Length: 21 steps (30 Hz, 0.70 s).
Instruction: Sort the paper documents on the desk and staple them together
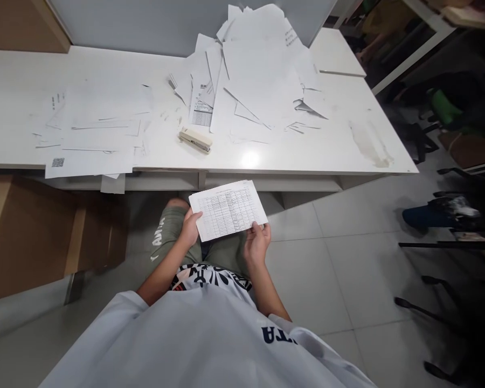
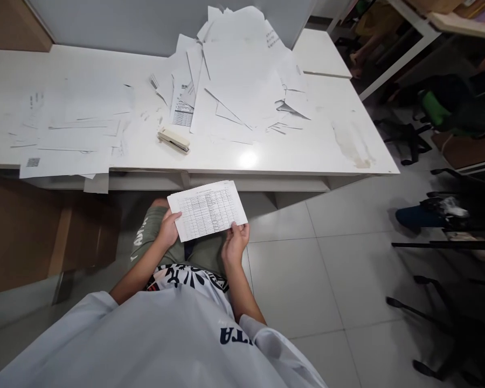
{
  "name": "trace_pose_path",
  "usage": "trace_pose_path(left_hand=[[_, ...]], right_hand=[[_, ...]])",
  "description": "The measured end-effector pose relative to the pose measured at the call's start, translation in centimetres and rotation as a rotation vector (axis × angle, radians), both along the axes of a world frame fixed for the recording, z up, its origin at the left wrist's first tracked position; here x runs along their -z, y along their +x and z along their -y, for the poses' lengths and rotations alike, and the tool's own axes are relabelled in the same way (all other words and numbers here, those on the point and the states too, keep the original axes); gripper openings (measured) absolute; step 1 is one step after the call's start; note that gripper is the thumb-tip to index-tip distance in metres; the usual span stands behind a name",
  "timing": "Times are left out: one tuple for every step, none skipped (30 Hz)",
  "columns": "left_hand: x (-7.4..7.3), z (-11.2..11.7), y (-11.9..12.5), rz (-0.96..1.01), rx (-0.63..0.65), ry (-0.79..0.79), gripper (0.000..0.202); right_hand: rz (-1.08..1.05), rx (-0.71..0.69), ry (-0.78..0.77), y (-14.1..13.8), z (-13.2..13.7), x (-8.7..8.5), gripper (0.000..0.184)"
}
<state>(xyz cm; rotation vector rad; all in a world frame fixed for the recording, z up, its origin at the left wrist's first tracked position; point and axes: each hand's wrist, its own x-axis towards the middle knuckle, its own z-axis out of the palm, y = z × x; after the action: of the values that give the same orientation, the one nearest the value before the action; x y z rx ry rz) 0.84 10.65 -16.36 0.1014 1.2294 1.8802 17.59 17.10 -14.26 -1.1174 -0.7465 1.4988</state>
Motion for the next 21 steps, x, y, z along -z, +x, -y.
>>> trace_pose_path(left_hand=[[0.0,0.1,0.0,-0.005,-0.002,0.01,0.048],[-0.1,0.2,0.1,-0.014,-0.003,0.02,0.049],[-0.1,0.2,0.2,-0.026,-0.003,0.03,0.05],[-0.1,0.3,0.3,-0.038,-0.001,0.036,0.052],[-0.1,0.2,0.4,-0.048,0.003,0.038,0.053],[-0.1,0.2,0.4,-0.054,0.008,0.037,0.054],[0.0,0.2,0.5,-0.055,0.01,0.032,0.054],[0.1,0.2,0.6,-0.051,0.011,0.028,0.053],[0.1,0.1,0.6,-0.044,0.011,0.026,0.053],[0.1,0.1,0.6,-0.033,0.01,0.024,0.052],[0.1,0.1,0.6,-0.02,0.01,0.024,0.051],[0.1,0.1,0.6,-0.003,0.019,0.026,0.05],[0.0,0.1,0.6,0.018,0.035,0.029,0.048],[-0.2,0.2,0.5,0.041,0.053,0.033,0.046],[-0.3,0.3,0.5,0.064,0.07,0.039,0.043],[-0.5,0.4,0.4,0.084,0.08,0.046,0.042],[-0.7,0.5,0.3,0.099,0.082,0.053,0.041],[-0.9,0.5,0.2,0.108,0.075,0.057,0.04],[-1.0,0.6,0.1,0.113,0.064,0.057,0.04],[-1.2,0.7,-0.1,0.116,0.056,0.048,0.04],[-1.4,0.8,-0.2,0.118,0.05,0.031,0.041]], right_hand=[[0.002,0.003,0.001,0.2,-0.2,0.1,0.035],[0.007,0.003,0.001,0.5,-0.5,0.1,0.035],[0.012,0.0,0.0,0.7,-0.7,0.1,0.036],[0.016,-0.005,0.0,0.9,-0.9,0.1,0.037],[0.018,-0.012,0.001,1.0,-1.0,0.1,0.038],[0.019,-0.02,0.004,1.1,-1.0,0.1,0.039],[0.022,-0.027,0.01,1.2,-1.0,0.2,0.041],[0.029,-0.034,0.018,1.3,-1.0,0.3,0.043],[0.037,-0.039,0.024,1.4,-1.0,0.4,0.044],[0.048,-0.038,0.025,1.5,-1.0,0.5,0.046],[0.063,-0.031,0.02,1.7,-1.1,0.6,0.048],[0.084,-0.018,0.011,1.9,-1.2,0.8,0.049],[0.111,-0.003,-0.002,2.2,-1.4,0.9,0.049],[0.143,0.002,-0.015,2.6,-1.8,1.0,0.049],[0.181,-0.007,-0.025,3.0,-2.2,1.0,0.047],[0.222,-0.037,-0.026,3.5,-2.8,0.9,0.046],[0.262,-0.087,-0.018,3.9,-3.3,0.7,0.047],[0.3,-0.156,-0.004,4.3,-3.8,0.5,0.049],[0.332,-0.242,0.01,4.6,-4.3,0.1,0.052],[0.359,-0.338,0.023,4.9,-4.6,-0.2,0.056],[0.378,-0.44,0.032,5.0,-4.8,-0.7,0.057]])
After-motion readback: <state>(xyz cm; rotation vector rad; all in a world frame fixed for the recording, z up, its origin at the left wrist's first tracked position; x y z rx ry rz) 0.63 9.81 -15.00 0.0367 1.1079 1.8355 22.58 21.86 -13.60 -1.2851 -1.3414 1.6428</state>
